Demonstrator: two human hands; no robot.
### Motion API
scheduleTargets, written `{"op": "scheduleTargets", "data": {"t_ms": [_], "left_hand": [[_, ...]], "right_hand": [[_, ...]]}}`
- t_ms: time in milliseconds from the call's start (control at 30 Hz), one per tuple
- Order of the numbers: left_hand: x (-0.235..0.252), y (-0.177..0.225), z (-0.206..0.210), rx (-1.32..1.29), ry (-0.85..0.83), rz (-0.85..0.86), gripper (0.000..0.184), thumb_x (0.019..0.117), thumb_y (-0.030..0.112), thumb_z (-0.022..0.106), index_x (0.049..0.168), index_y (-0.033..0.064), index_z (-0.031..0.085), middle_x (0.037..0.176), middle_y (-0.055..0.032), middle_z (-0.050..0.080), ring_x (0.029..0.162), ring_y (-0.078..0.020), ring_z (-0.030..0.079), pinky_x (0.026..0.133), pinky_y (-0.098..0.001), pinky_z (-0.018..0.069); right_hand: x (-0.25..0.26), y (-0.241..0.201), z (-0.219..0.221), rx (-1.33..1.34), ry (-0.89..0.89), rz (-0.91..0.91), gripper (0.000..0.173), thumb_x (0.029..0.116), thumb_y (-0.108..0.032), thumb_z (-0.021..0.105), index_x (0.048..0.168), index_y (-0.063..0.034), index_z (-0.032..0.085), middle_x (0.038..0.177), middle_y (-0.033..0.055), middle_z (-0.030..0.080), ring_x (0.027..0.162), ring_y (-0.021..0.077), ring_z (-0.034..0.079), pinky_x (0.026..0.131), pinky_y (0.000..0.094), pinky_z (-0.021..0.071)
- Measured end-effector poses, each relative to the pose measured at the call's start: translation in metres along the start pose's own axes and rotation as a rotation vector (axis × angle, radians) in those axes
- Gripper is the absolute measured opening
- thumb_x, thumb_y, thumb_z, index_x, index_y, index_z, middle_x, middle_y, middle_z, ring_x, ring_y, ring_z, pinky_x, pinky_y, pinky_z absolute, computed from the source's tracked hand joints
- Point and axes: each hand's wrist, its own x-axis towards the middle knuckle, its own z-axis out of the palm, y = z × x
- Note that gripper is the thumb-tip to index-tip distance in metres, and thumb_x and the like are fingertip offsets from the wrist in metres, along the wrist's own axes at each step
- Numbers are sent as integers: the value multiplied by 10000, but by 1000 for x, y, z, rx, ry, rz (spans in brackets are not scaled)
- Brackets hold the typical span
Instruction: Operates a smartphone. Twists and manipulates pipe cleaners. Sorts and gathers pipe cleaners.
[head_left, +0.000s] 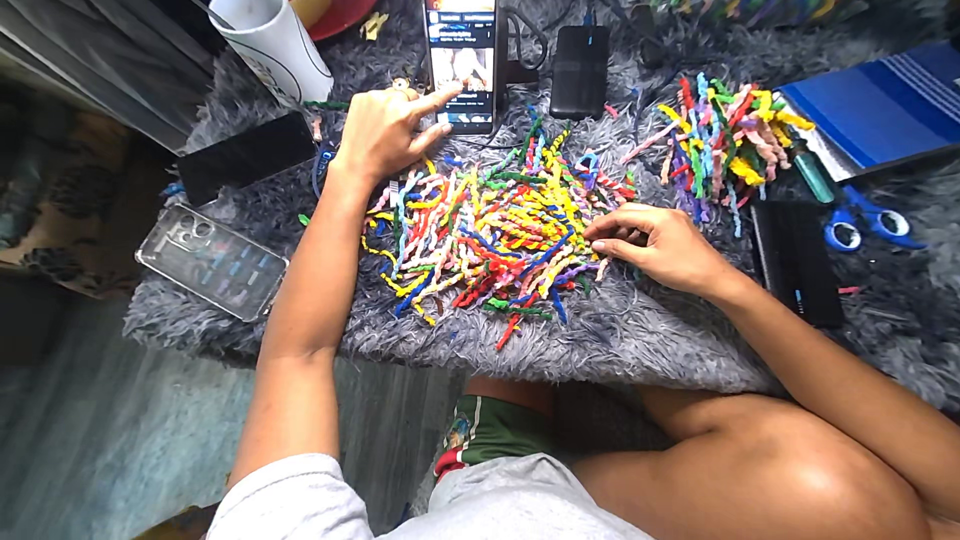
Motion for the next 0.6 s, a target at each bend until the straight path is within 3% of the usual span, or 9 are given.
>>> {"op": "scheduleTargets", "data": {"t_ms": [233,333,433,533,600], "left_hand": [[-1,3,-2,26,15,79,489,1053,450,468,1453,206,609,884,-248,690,740,-450,671,659,-598,485],[0,0,-3,16,38,32,498,1062,450,456,1472,201,587,876,-244,688,738,-449,669,676,-605,485],[0,-3,-11,-84,111,-75,470,1064,365,477,1469,157,591,908,-224,715,790,-416,690,749,-606,504],[4,11,-26,-249,222,-144,407,1077,324,486,1344,88,683,997,-151,749,854,-251,707,847,-452,542],[9,42,-40,-343,238,-97,375,1076,287,492,1281,59,709,1015,-127,753,864,-188,712,851,-384,560]], "right_hand": [[0,1,0,0,-3,0,155,977,-127,675,1110,-127,753,1075,43,716,831,108,673,762,315,561],[0,1,-1,14,-6,-5,163,969,-108,677,1114,-125,749,1071,39,719,828,104,673,759,303,562],[-1,-4,-2,-9,-1,-14,172,944,-65,701,1095,-126,756,1069,31,731,912,137,685,799,326,574],[-3,-8,0,-101,7,-106,189,907,-81,726,1080,-138,777,1044,37,744,998,243,664,837,460,527],[-5,-12,1,-189,-48,-178,257,887,-98,729,1138,-137,766,1079,73,720,1026,333,629,823,559,472]]}}
